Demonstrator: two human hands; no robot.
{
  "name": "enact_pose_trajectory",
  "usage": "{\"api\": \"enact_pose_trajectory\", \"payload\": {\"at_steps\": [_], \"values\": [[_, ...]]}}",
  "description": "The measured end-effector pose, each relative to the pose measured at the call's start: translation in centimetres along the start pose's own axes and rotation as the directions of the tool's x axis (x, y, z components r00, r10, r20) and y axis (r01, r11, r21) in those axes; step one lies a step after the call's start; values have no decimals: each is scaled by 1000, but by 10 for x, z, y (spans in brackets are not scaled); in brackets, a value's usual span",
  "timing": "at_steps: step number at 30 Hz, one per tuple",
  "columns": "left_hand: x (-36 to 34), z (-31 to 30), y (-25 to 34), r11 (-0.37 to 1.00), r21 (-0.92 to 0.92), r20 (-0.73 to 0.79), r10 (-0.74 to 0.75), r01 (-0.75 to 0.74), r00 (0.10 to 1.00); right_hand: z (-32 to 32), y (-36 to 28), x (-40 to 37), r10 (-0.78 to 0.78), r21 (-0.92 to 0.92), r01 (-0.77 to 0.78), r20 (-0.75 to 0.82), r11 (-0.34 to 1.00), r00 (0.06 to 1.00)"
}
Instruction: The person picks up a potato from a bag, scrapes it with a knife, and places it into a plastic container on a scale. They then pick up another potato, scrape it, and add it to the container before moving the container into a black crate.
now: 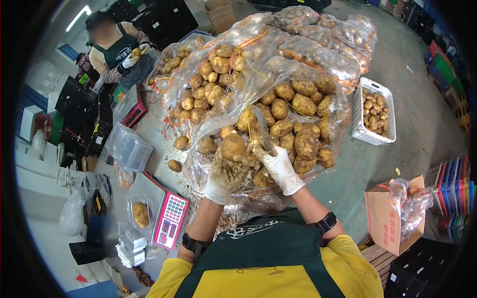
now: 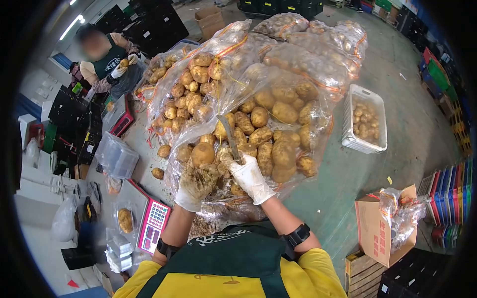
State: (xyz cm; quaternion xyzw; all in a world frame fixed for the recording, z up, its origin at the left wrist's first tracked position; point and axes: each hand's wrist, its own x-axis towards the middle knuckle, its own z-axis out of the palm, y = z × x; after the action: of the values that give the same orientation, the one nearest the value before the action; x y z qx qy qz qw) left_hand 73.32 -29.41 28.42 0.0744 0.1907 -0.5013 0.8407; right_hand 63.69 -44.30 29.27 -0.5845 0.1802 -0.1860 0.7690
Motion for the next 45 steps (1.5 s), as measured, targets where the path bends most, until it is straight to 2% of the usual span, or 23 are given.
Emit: {"api": "enact_pose_trajectory", "payload": {"at_steps": [1,6,7,10,11,16,17,18,19,20,21,22,24,26,29,31,34,37,38,39,41,43,45], "values": [[-1,-2,0,974,207,-27,96,-88,995,0,-7,-2,75,13,-75,48,997,996],[-11,18,-13,995,99,52,10,-15,999,6,-42,-10,488,-113,-476,275,872,828],[-14,24,-14,996,81,10,30,-31,999,23,-19,-9,285,120,-319,239,940,928],[-19,3,11,999,25,192,-40,36,980,14,-35,-11,543,-74,-544,259,836,799],[-30,3,15,980,146,110,116,-132,987,6,-36,-10,525,-33,-542,301,840,796],[-79,-20,74,899,347,-171,341,-267,924,-47,-15,-3,69,94,-64,-50,993,996],[-93,-30,86,798,497,-214,493,-341,843,-76,-14,4,132,294,-136,35,946,991],[-106,-36,96,678,636,-237,626,-368,743,-60,-34,0,283,276,-172,-441,946,852],[-125,-25,97,548,705,-163,743,-450,649,-59,-58,3,395,271,-288,-589,919,705],[-139,-38,113,386,802,-101,840,-456,533,-115,-38,9,356,398,-243,-241,885,903],[-157,-35,119,214,878,-25,914,-428,405,-92,-51,5,311,344,-125,-564,931,765],[-172,-61,143,-11,917,128,954,-398,270,-93,-51,3,286,341,-91,-578,935,764],[-204,-68,166,-171,897,209,977,-408,49,-88,-57,-4,248,314,-64,-591,947,768],[-226,-79,195,-316,919,283,945,-237,-162,-110,-34,4,350,402,-155,-473,902,809],[-253,-111,241,-332,862,378,924,383,-52,-89,-23,8,404,439,-213,-406,873,820],[-249,-111,235,-223,542,296,953,810,64,-76,-14,11,391,416,-232,-352,879,850],[-250,-98,234,-250,328,205,960,911,189,-41,-30,0,307,428,-113,-417,897,856],[-279,-148,324,-319,846,212,936,428,280,-31,-39,-9,338,329,-202,-438,923,833],[-285,-143,327,-425,896,420,905,127,62,-24,-43,-12,355,303,-233,-452,924,818],[-303,-146,344,-344,917,365,928,203,-79,-51,-22,-7,283,243,-216,-287,946,915],[-338,-174,368,-204,887,349,884,414,-312,-37,-22,-14,285,256,-219,-256,942,924],[-365,-196,380,71,971,34,904,228,-426,-19,-25,-22,297,255,-249,-173,934,939],[-380,-205,370,300,948,-318,863,-109,-392,8,-23,-30,255,136,-233,-173,963,951]]}}
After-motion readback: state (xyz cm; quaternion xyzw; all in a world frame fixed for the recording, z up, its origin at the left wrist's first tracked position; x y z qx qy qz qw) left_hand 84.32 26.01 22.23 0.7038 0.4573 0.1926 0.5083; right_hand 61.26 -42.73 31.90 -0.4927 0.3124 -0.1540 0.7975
